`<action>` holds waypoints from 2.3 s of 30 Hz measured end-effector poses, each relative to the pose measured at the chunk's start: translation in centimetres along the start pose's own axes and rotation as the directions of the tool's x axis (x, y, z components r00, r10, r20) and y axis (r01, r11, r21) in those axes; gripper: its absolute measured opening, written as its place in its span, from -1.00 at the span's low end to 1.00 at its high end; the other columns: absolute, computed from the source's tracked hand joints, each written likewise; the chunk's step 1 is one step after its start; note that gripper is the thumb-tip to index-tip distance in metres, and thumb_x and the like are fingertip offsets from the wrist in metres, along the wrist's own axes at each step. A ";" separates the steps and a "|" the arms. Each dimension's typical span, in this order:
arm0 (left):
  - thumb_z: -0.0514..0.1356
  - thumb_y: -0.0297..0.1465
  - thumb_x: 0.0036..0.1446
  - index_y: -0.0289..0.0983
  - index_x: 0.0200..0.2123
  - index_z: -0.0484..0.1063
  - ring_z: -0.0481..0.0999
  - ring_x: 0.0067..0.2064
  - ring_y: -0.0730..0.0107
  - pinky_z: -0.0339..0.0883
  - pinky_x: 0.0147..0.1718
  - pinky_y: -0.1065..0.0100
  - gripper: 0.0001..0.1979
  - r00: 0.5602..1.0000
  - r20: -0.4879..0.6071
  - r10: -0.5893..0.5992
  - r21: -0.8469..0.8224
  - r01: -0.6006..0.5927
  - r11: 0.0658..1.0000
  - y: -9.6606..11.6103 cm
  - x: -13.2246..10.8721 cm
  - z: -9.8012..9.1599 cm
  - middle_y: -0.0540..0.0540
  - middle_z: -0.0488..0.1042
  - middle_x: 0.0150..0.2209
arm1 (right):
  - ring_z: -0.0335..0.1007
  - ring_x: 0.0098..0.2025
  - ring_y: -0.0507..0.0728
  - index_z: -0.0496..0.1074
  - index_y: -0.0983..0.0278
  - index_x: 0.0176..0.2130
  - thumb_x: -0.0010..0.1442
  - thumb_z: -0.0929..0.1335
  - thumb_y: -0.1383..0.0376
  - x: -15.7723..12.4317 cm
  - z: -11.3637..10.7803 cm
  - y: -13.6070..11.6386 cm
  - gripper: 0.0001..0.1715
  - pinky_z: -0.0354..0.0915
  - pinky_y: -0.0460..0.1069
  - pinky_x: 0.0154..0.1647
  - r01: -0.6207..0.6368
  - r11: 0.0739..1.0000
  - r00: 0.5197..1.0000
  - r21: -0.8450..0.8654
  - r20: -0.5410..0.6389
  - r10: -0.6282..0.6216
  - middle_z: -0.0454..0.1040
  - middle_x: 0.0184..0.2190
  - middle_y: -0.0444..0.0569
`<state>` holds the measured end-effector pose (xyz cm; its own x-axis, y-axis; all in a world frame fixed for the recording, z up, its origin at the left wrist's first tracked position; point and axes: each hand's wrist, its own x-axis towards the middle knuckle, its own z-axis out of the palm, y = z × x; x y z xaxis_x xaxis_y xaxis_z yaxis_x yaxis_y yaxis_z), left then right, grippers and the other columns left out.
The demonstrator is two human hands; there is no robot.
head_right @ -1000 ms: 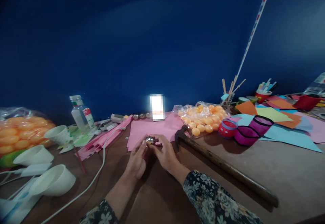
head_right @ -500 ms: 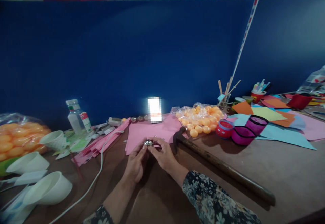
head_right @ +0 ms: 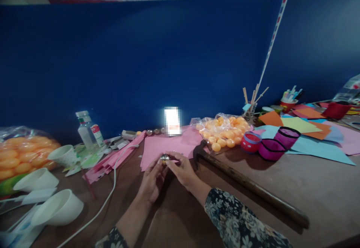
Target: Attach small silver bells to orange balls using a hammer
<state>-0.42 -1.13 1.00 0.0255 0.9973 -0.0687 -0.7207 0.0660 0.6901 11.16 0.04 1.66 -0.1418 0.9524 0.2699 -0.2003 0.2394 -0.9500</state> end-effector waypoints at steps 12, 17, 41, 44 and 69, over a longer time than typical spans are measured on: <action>0.24 -0.48 -0.05 -0.25 -0.10 0.39 0.51 -0.21 0.40 0.35 -0.18 0.40 -0.63 1.000 0.011 0.000 0.015 0.000 1.000 -0.1 -0.2 0.3 -0.12 0.52 -0.21 | 0.38 -0.14 0.12 0.40 0.26 -0.12 0.06 0.33 0.22 0.3 -0.4 0.3 -0.64 0.29 0.05 -0.09 0.011 0.998 1.000 -0.067 0.023 -0.010 0.46 -0.15 0.01; 0.24 -0.48 -0.06 -0.28 -0.18 0.43 0.53 -0.25 0.40 0.38 -0.21 0.41 -0.70 0.996 -0.077 0.034 -0.011 -0.035 0.999 0.6 0.6 0.1 -0.10 0.55 -0.28 | 0.39 -0.21 0.10 0.38 0.30 -0.14 0.14 0.25 0.20 1.1 -2.2 -1.3 -0.68 0.33 -0.02 -0.22 0.123 0.910 0.962 -0.396 -0.176 -0.207 0.46 -0.19 0.03; 0.20 -0.36 -0.01 -0.33 -0.28 0.46 0.49 -0.27 0.43 0.36 -0.14 0.24 -0.79 0.976 -0.168 0.140 0.041 -0.135 0.990 -0.1 0.8 -0.6 -0.11 0.51 -0.30 | 0.36 -0.23 0.16 0.46 0.32 -0.33 0.14 0.19 0.42 4.8 -4.0 -1.4 -0.73 0.18 -0.06 -0.29 0.177 -0.154 0.975 -0.972 0.151 0.164 0.48 -0.34 0.09; 0.21 -0.40 -0.02 -0.31 -0.27 0.46 0.49 -0.26 0.43 0.36 -0.14 0.24 -0.80 0.973 -0.188 0.135 0.031 -0.131 0.991 -0.3 0.9 -0.7 -0.11 0.51 -0.27 | 0.35 -0.20 0.16 0.45 0.33 -0.30 0.16 0.18 0.42 4.6 -4.0 -1.4 -0.73 0.18 -0.05 -0.26 0.179 -0.168 0.975 -0.969 0.152 0.163 0.47 -0.30 0.11; 0.23 -0.37 -0.04 -0.30 -0.21 0.44 0.50 -0.29 0.42 0.34 -0.14 0.25 -0.73 0.979 -0.168 0.117 0.099 -0.101 0.990 -0.2 0.8 -0.5 -0.11 0.51 -0.32 | 0.35 -0.27 0.10 0.37 0.31 -0.27 0.17 0.17 0.39 3.2 -3.6 -1.8 -0.78 0.16 -0.09 -0.29 0.212 -0.016 0.976 -0.977 0.212 0.043 0.45 -0.34 0.01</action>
<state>-0.56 -0.33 0.45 -0.1752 0.9786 -0.1076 -0.6475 -0.0322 0.7614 14.52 3.34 3.72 -0.3521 0.9002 0.2563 0.9203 0.3829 -0.0805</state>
